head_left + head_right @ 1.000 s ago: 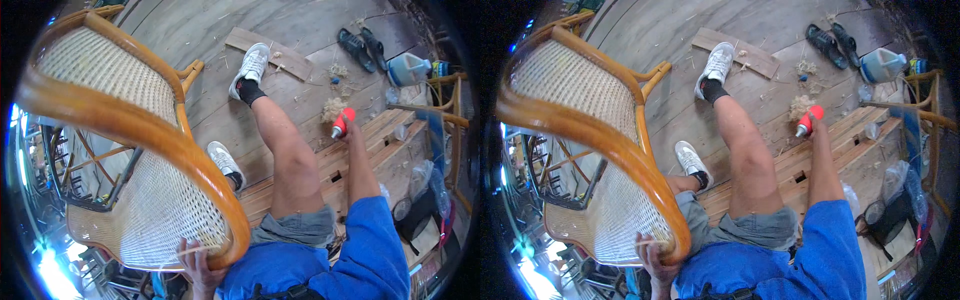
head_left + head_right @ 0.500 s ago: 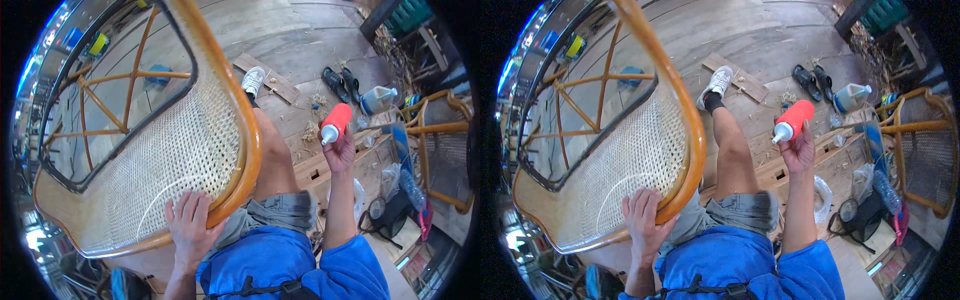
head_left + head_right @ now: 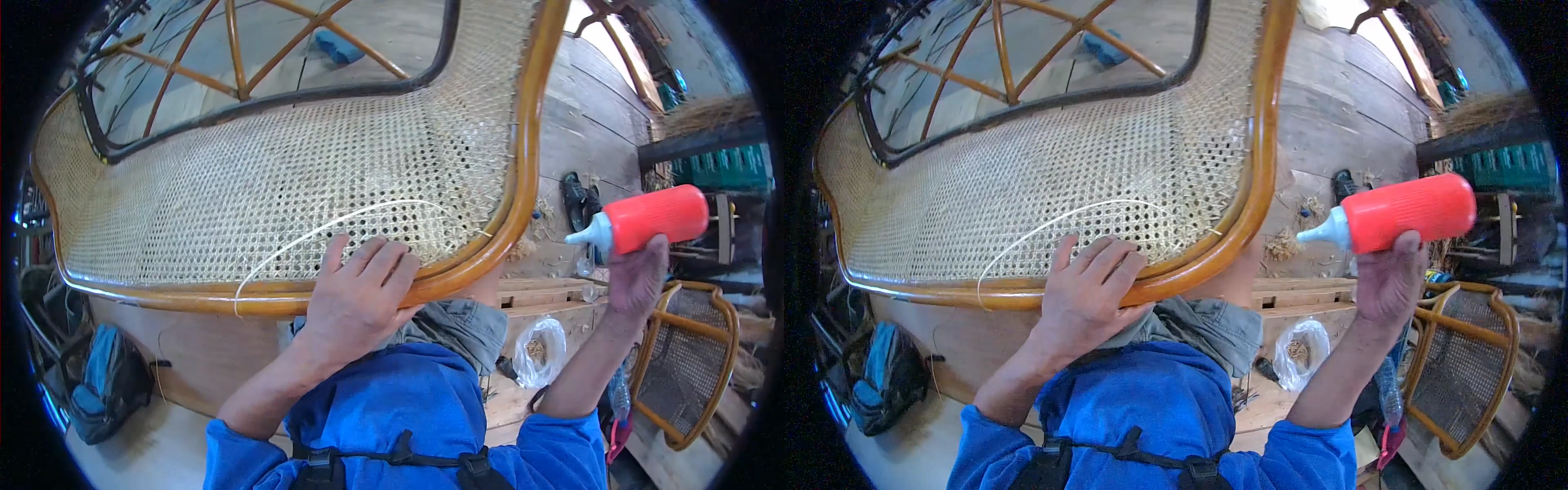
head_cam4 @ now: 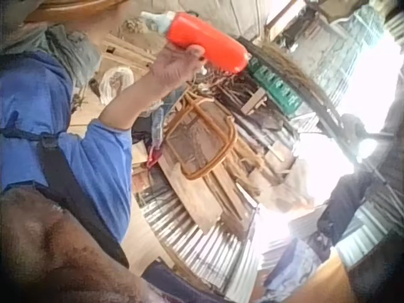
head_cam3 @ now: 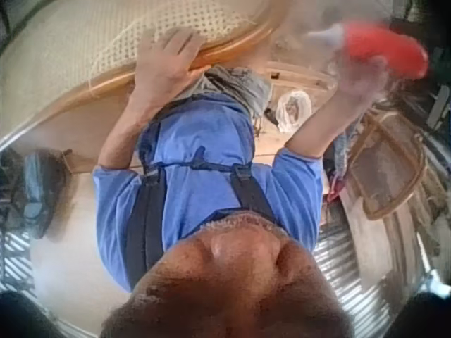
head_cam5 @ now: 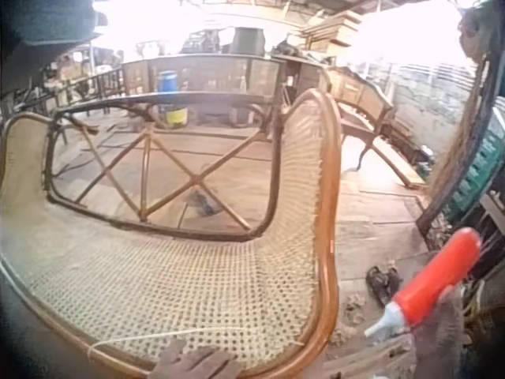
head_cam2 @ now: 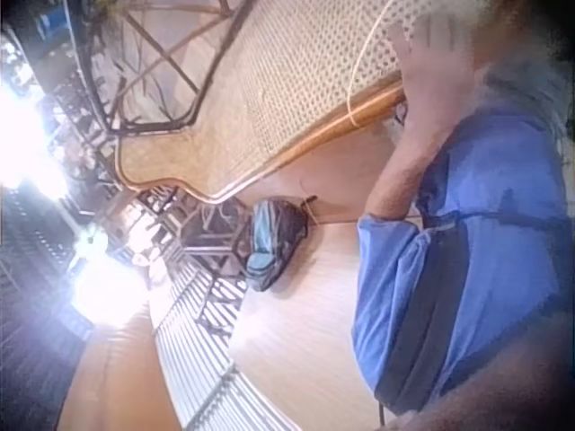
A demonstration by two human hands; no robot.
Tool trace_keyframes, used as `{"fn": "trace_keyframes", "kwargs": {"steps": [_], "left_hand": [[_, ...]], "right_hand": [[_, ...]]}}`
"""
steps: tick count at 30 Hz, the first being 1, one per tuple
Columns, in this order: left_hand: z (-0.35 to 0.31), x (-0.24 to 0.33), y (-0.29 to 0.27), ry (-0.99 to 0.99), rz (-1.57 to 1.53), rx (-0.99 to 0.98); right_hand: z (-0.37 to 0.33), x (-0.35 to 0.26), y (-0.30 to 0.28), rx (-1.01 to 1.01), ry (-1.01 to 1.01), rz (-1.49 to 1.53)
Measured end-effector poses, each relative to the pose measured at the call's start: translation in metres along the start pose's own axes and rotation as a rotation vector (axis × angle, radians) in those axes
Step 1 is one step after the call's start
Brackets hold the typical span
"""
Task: The person applies glue to the edge of a rattan chair seat and inserts a thin rattan strip into the groove. They use a hammer to tap the strip into place and secure it with small nails, continuing the process along the chair's perimeter.
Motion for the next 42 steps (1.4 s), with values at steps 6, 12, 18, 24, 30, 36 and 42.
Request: {"fn": "trace_keyframes", "kwargs": {"steps": [6,12,18,24,30,36,42], "left_hand": [[-0.002,-0.002,-0.01,-0.025,0.039,-0.026],[0.0,-0.004,-0.008,-0.016,-0.032,-0.062],[0.003,-0.006,-0.009,-0.011,-0.059,-0.06],[0.0,-0.007,-0.005,-0.041,-0.077,-0.081],[0.001,-0.008,-0.001,-0.083,-0.108,-0.124],[0.027,-0.008,-0.006,-0.232,-0.624,0.039],[0.032,-0.01,-0.015,-0.125,-0.984,0.236]], "right_hand": [[0.021,-0.007,0.052,-0.234,0.044,-0.152],[0.021,0.011,0.082,-0.394,0.042,-0.265],[0.006,0.016,0.109,-0.29,0.053,-0.305],[0.004,0.018,0.115,-0.309,0.091,-0.339],[0.001,0.026,0.11,-0.309,0.029,-0.32],[-0.007,0.031,0.101,-0.236,0.02,-0.35],[-0.013,0.029,0.109,-0.242,0.045,-0.351]]}}
Point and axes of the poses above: each hand's wrist, its own z-axis towards the middle knuckle, its own y-axis out of the palm, x = y × z, the point moved 1 cm from there along z, towards the middle knuckle, and after that the axes turned 3 degrees about -y, right-handed, at the moved point
